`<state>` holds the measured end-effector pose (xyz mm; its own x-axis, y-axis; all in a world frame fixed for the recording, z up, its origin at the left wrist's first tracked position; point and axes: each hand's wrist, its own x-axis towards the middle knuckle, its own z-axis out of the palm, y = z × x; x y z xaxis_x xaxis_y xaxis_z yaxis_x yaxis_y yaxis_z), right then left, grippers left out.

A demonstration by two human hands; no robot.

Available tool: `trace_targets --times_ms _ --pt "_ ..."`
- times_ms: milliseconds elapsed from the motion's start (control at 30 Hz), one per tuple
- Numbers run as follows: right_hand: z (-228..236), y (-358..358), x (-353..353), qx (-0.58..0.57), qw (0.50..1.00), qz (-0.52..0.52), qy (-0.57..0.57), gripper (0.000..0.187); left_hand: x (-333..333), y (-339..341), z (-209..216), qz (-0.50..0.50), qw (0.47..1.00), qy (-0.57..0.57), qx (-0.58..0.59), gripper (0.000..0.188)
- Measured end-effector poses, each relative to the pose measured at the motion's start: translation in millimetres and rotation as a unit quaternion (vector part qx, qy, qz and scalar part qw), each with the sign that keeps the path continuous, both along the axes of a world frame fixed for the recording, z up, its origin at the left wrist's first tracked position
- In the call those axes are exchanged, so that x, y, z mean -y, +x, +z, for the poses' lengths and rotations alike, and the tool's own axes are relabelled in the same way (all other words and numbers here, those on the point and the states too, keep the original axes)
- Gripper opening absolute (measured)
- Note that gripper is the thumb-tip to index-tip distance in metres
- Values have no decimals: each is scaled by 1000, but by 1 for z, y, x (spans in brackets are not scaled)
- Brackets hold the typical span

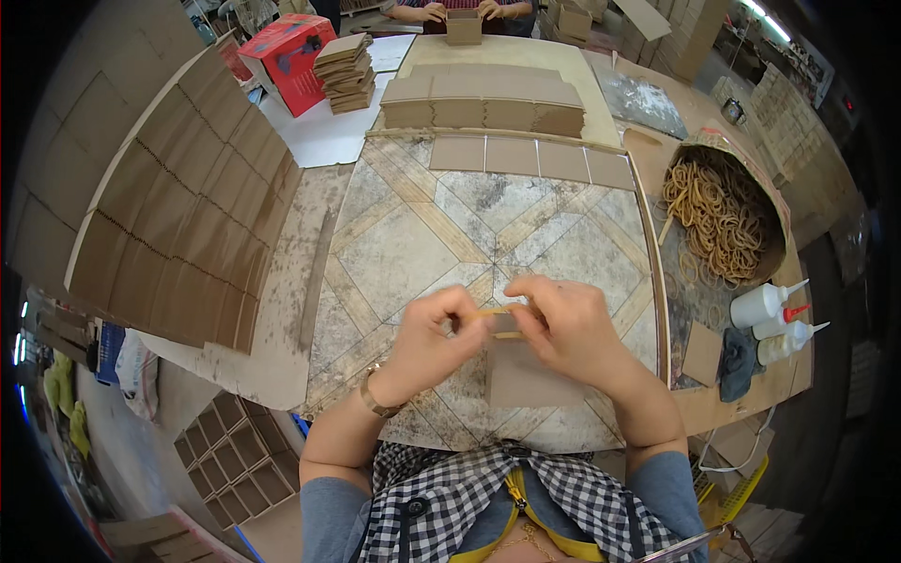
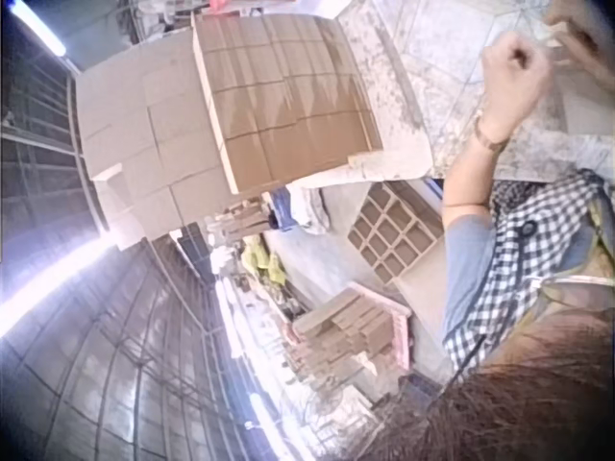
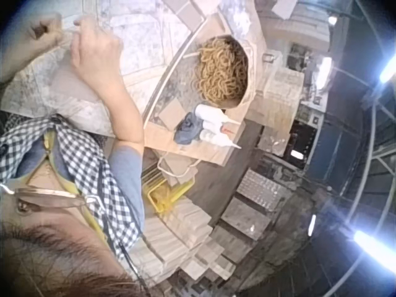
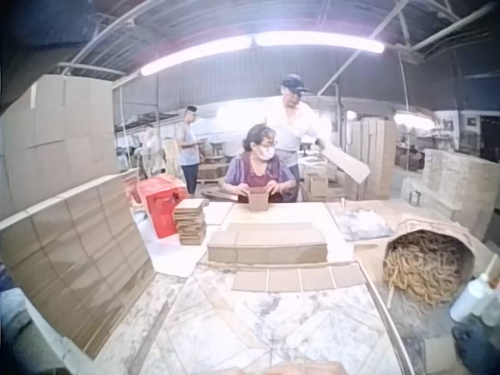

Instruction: Assembling and gluing cardboard sheets to create box dividers.

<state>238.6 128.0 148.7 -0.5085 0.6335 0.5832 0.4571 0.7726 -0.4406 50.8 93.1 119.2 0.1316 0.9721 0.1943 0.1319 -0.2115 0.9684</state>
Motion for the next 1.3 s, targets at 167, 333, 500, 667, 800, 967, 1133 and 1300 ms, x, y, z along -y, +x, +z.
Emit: trace_targets --times_ms 167,333,500,667,800,967,1133,1300 --pt "0 63 -1 -16 965 -143 -220 12 -1 -26 -15 172 972 109 -122 19" --pt "-28 111 -8 -84 920 -187 -334 14 -8 -20 -39 78 991 -14 -103 22" --pt "-48 108 -12 -147 840 -165 -495 16 -22 -14 -67 12 985 -171 -33 22" --pt "-97 107 -15 -180 780 -130 -585 15 -25 2 -87 -38 912 -388 128 20" --pt "-126 77 2 -199 740 -135 -628 17 -10 19 -93 6 936 -341 82 20" --pt "-93 76 14 -128 844 -90 -513 37 4 25 -90 8 998 -48 -44 22" --pt "-89 72 26 -197 935 -23 -296 51 -5 20 -74 -77 978 163 105 53" --pt "-114 74 14 -133 967 -76 -204 41 -18 6 -85 -50 998 4 31 47"
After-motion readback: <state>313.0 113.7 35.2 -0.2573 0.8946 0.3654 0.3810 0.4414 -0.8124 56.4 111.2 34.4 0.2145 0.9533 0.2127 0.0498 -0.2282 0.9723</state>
